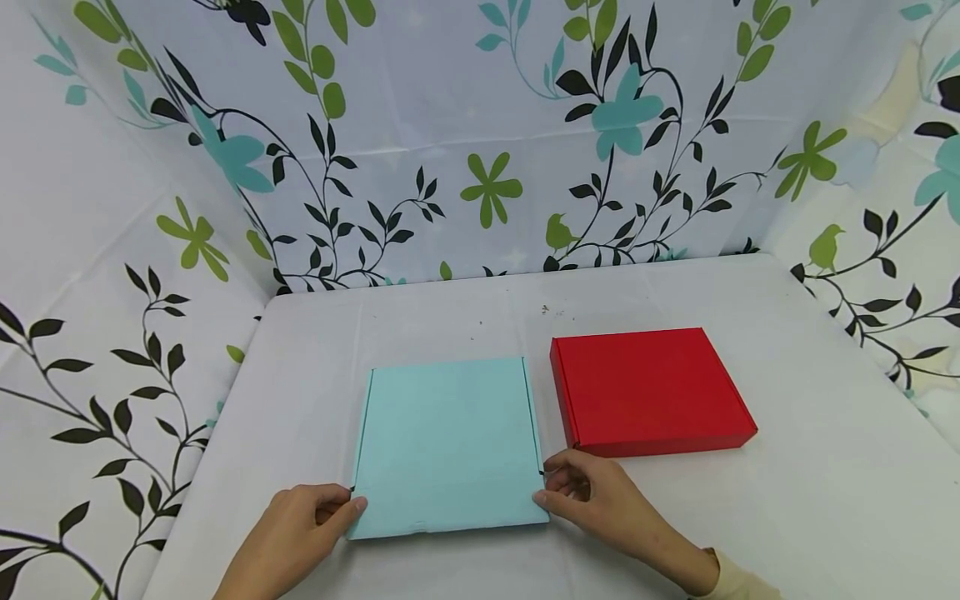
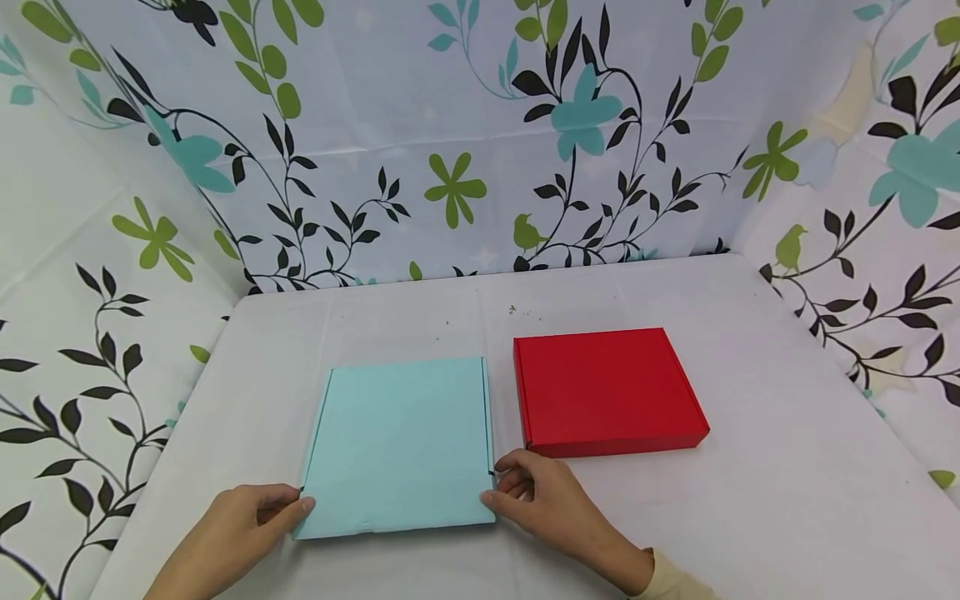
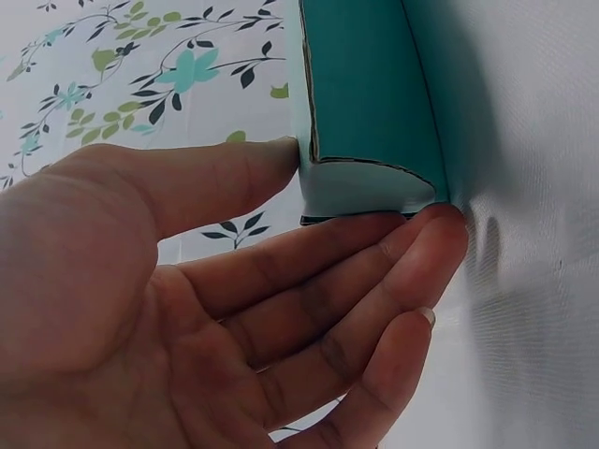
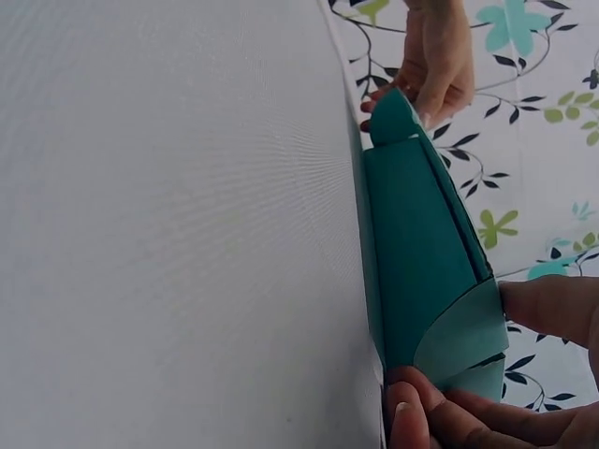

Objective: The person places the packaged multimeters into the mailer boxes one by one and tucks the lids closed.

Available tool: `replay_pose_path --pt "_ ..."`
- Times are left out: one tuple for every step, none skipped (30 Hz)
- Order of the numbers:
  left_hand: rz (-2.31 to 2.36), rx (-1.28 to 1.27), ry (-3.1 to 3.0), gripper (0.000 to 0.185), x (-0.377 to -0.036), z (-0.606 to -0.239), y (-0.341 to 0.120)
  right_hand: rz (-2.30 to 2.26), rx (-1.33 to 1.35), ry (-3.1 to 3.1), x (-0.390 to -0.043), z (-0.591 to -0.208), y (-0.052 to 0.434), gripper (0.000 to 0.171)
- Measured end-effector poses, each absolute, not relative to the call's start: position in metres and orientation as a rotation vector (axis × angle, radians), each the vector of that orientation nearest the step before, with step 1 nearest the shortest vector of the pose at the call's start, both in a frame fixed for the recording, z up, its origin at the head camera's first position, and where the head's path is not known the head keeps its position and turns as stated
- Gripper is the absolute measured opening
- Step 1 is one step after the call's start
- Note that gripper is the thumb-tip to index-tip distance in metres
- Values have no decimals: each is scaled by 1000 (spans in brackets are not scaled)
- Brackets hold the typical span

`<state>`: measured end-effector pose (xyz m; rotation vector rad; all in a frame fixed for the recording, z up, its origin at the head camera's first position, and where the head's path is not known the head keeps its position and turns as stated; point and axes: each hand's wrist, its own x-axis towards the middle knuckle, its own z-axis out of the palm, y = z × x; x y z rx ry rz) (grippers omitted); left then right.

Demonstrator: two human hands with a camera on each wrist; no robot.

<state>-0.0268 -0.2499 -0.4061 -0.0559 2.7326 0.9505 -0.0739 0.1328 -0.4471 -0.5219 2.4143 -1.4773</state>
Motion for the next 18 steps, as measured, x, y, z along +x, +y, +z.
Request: replay_pose_path --pt "949 -55 2732 21 -27 -406 -250 -1483 -526 2412 -74 -448 133 41" --pt "949 -64 2731 21 -27 -406 -250 -1489 -530 2410 -74 -448 133 41" --pt "948 -76 2731 21 -27 -407 -250 -1494 -538 2409 -74 -448 133 41" --pt "945 -89 2732 20 -27 -406 -249 -1500 -547 2409 -73 -449 133 41" --pt "940 -104 2733 20 -28 -406 -249 -1505 -556 2409 -73 -449 133 41" --pt "936 -119 2732 19 -28 -406 -249 -1506 -565 2412 -73 -449 133 41" --pt "935 -132 2732 19 -28 -406 -249 -1508 -574 2411 -73 -449 133 41" --pt "936 -143 2731 18 -29 -405 -248 -1508 -582 2411 -73 -449 133 40" --pt "934 -150 2730 18 -29 -405 -248 -1510 -589 2410 -73 -449 133 40" --pt "933 -154 2729 19 -29 -405 -248 -1511 -593 2408 -72 -449 133 40" --pt "933 -157 2729 19 -29 -405 -248 -1511 -595 2406 -72 -449 133 40" --pt "936 -160 2727 19 -29 -405 -248 -1511 -596 2404 -72 -449 133 40" --pt "938 -161 2725 19 -29 -406 -248 -1512 -597 2402 -72 -449 133 40" --pt "941 -162 2723 19 -29 -406 -248 -1509 -598 2403 -72 -449 133 40" --pt "944 -164 2719 19 -29 -406 -248 -1510 -599 2404 -72 -449 133 40" --pt "949 -167 2715 20 -29 -407 -248 -1510 -602 2406 -72 -449 133 39" --pt "952 -172 2711 20 -29 -407 -248 -1509 -603 2408 -72 -449 133 39" --pt "955 -177 2706 20 -29 -408 -248 -1510 -603 2410 -72 -449 133 38"
